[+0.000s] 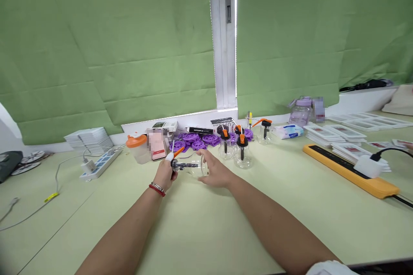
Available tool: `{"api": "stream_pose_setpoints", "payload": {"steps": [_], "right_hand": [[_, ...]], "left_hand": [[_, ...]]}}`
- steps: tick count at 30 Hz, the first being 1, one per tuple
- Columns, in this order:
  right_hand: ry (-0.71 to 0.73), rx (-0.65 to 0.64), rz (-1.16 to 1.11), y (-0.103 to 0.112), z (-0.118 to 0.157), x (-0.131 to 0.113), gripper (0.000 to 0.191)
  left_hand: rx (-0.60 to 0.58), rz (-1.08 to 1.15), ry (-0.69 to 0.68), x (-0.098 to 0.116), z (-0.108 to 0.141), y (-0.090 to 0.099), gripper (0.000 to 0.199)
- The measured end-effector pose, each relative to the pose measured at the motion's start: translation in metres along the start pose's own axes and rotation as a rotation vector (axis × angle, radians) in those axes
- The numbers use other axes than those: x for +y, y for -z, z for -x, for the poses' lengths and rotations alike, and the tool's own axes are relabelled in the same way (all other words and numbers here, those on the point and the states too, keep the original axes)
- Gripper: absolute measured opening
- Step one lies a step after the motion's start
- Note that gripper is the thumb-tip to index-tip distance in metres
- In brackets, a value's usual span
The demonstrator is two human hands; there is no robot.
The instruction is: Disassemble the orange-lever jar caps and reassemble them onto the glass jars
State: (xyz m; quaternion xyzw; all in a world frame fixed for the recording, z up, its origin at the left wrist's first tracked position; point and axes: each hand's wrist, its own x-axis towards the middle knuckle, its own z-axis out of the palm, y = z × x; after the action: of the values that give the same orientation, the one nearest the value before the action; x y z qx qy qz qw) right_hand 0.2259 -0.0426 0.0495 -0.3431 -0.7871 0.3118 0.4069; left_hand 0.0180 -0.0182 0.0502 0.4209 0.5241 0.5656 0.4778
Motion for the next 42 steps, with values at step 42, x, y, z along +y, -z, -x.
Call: {"api": "stream_pose_setpoints", "payload": {"steps": [42], "right_hand": [[0.421, -0.042, 0.648, -0.004, -0.009, -0.023, 0.049]], "left_hand": [[0.097, -0.053, 0.133, -0.003, -0.001, -0.001, 0.036]]}}
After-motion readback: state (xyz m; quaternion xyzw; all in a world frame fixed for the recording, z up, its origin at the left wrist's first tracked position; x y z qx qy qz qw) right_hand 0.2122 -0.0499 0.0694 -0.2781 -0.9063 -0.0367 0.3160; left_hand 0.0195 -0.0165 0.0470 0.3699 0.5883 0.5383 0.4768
